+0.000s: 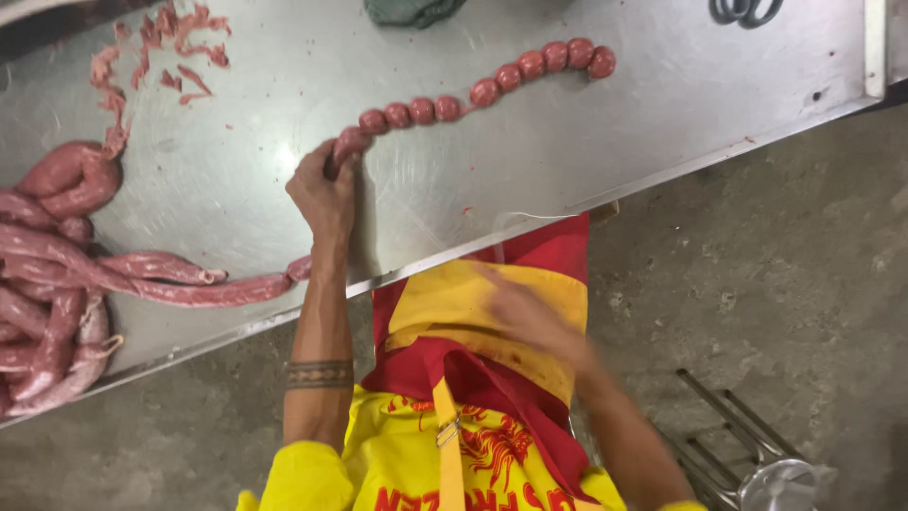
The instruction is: The person ties meat-filled casings with string to form individual links on a metal table, occasionally using scissors to cut the string.
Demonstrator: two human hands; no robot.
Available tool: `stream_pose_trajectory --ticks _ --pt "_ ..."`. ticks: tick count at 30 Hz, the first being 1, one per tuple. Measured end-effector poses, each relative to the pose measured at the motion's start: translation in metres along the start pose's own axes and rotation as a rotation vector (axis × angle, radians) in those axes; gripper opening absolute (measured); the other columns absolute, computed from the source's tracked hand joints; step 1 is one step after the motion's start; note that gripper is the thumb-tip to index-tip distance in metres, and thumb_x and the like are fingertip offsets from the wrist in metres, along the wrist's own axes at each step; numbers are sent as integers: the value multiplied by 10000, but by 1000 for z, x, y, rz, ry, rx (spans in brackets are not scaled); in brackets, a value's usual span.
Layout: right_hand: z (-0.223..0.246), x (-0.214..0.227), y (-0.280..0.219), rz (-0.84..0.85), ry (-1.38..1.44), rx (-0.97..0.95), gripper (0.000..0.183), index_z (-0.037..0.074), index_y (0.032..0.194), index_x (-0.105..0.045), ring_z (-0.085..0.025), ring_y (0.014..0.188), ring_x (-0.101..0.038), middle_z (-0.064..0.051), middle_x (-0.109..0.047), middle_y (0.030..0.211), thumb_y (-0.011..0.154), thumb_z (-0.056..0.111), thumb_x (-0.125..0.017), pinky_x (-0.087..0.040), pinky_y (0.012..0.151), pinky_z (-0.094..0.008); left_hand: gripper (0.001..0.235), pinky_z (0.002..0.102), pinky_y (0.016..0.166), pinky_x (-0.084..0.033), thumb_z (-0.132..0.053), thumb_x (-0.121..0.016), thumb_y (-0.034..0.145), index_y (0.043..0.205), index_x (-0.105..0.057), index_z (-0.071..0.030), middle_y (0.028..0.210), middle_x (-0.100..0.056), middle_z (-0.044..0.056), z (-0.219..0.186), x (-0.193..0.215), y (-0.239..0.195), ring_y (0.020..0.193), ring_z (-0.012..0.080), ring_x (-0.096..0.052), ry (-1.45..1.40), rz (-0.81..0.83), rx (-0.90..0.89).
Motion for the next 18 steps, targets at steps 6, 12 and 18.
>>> stream_pose_trajectory --ticks 6,12,18 --pt "-260 -53 -223 -627 -88 -46 331 192 1138 -770 -204 918 -719 17 -706 892 926 19 -585 -358 1191 -491 364 402 800 -547 -72 -751 936 1299 -734 -86 964 -671 120 -24 5 0 901 288 -653 16 71 -186" --pt "-334 -104 -200 -489 746 -193 489 178 1354 -620 -245 893 -667 -75 -655 1016 948 -86 -553 -421 1005 -471 199 399 754 -490 -142 -783 941 1080 -829 -278 939 -583 73 -39 15 -7 893 270 -551 312 312 -611" --pt "-342 -1 -102 -1255 2361 626 744 161 1614 -441 -294 862 -605 -185 -593 1165 974 -211 -514 -496 782 -448 435 443 904 -486 -139 -761 849 1261 -715 -269 1192 -659 104 -40 35 -11 1058 322 -591 294 329 -619"
Point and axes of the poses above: each hand's wrist, its own y-axis towards the middle knuckle, its own x-axis out of the back of the hand, z = x × y, the point moved 2 cm from there along y, towards the middle knuckle
